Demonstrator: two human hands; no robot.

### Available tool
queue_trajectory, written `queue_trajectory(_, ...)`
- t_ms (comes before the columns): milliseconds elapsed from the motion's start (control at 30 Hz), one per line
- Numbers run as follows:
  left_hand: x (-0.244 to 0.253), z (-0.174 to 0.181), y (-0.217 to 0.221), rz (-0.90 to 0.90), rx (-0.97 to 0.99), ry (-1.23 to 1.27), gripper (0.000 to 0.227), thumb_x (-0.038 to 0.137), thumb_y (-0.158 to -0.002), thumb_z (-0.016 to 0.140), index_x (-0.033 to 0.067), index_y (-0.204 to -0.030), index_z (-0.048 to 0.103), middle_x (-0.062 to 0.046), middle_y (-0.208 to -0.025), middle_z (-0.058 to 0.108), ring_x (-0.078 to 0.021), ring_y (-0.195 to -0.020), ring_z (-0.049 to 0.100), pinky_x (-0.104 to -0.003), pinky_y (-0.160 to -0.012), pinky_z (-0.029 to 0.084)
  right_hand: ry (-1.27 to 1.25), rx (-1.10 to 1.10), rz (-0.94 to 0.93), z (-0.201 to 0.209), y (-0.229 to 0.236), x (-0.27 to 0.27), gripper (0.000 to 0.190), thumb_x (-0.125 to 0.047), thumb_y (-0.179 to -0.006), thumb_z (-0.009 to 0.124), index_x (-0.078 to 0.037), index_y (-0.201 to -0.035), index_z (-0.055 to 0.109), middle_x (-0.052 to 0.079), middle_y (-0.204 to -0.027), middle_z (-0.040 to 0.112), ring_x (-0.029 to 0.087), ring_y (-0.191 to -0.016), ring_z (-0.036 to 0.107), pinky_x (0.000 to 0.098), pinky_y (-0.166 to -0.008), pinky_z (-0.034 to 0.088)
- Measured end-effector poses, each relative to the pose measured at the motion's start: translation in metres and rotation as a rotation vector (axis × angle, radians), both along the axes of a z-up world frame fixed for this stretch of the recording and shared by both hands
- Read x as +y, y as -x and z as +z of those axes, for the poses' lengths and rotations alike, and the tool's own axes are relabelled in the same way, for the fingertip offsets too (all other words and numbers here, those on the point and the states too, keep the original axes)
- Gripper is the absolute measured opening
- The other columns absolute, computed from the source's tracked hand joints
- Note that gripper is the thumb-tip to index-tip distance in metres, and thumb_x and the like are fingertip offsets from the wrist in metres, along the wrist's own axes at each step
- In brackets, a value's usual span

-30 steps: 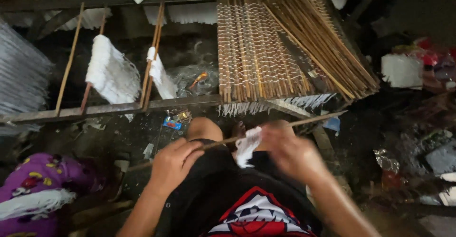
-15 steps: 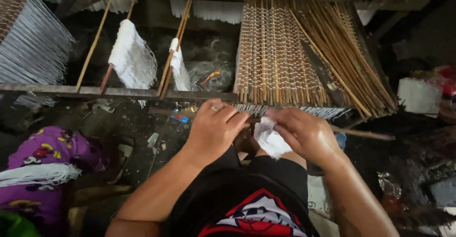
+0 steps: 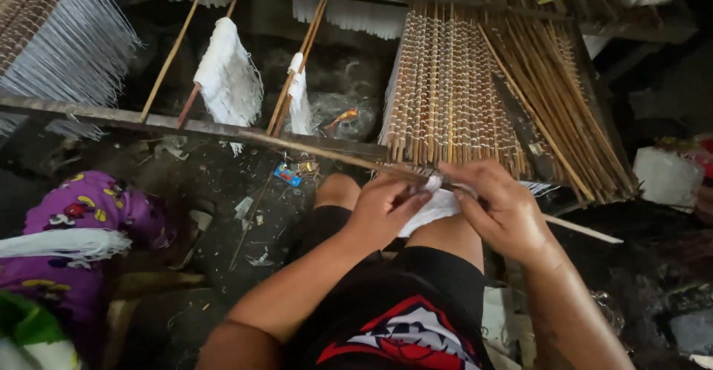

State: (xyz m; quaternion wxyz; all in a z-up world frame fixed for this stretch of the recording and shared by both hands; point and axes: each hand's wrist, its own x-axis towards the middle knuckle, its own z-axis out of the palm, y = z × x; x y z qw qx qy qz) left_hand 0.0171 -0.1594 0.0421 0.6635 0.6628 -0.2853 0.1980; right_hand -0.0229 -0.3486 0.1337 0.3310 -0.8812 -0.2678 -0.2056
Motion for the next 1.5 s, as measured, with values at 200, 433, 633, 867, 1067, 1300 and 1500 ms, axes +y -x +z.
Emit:
queue_trajectory(200,0.005,-0.009,0.012,-0.183,0.285,0.192,0.025,0.020,-0.088,0.085,-0.0001,-0.098,0.076,-0.009,-0.078,0.070,-0.0109,-0.077,0.064,-0.030,-0.067,0.056,0.065,0.050,-0.010,-0.005,0.002,-0.010,0.036,-0.009,-0.091,0.062,-0.022,-0.121,0.078,0.009,-0.111,0.071,0.036,-0.077,0.072,0.0435,-0.063,0.057)
queue_trajectory(433,0.007,0.006,0.027,-0.137,0.145,0.099,0.018,0.015,-0.088,0.083,0.0033,-0.102,0.079,-0.015,-0.084,0.074,-0.0197,-0.078,0.074,-0.033,-0.067,0.058,0.004,0.029,0.030,0.012,0.024,0.018,0.036,-0.022,-0.093,0.074,-0.013,-0.127,0.073,0.010,-0.117,0.071,0.035,-0.095,0.073,0.0400,-0.069,0.058)
queue_trajectory(633,0.021,0.025,0.039,-0.090,0.069,0.086,0.017,0.011,-0.087,0.083,0.0033,-0.102,0.079,-0.016,-0.091,0.078,-0.0301,-0.087,0.077,-0.035,-0.077,0.061,0.044,0.063,0.010,0.016,0.027,0.021,0.019,-0.020,-0.098,0.067,-0.009,-0.108,0.079,0.015,-0.084,0.070,0.040,-0.078,0.067,0.0450,-0.065,0.053)
queue_trajectory(867,0.046,0.045,0.047,-0.289,0.276,0.127,0.017,0.009,-0.102,0.065,-0.0020,-0.111,0.074,-0.021,-0.091,0.077,-0.0286,-0.083,0.077,-0.035,-0.066,0.064,-0.032,0.085,0.072,0.024,0.028,0.017,0.032,-0.001,-0.090,0.064,-0.005,-0.120,0.077,0.015,-0.103,0.074,0.036,-0.092,0.070,0.0449,-0.079,0.054)
queue_trajectory(1067,0.059,0.043,0.047,-0.387,0.436,-0.014,0.024,0.010,-0.101,0.060,-0.0004,-0.121,0.069,-0.014,-0.103,0.077,-0.0165,-0.092,0.075,-0.026,-0.083,0.064,0.104,0.302,-0.007,0.046,0.038,0.025,0.042,-0.010,-0.096,0.054,-0.009,-0.136,0.068,0.006,-0.108,0.066,0.018,-0.098,0.062,0.0306,-0.084,0.047)
queue_trajectory(1300,0.063,0.051,0.051,-0.289,0.295,-0.181,0.027,0.020,-0.098,0.068,0.0057,-0.121,0.070,-0.005,-0.097,0.075,-0.0078,-0.070,0.060,-0.020,-0.057,0.046,0.159,0.422,0.013,0.052,0.035,0.026,0.048,-0.013,-0.093,0.045,-0.015,-0.135,0.068,0.005,-0.108,0.059,0.019,-0.107,0.058,0.0342,-0.093,0.043)
queue_trajectory(1500,0.063,0.045,0.051,-0.400,0.434,0.006,0.021,0.014,-0.105,0.055,-0.0008,-0.116,0.064,-0.011,-0.091,0.074,-0.0156,-0.078,0.072,-0.026,-0.070,0.063,0.188,0.428,0.062,0.049,0.029,0.017,0.035,-0.017,-0.093,0.048,-0.011,-0.122,0.069,0.004,-0.105,0.064,0.019,-0.100,0.062,0.0342,-0.086,0.045)
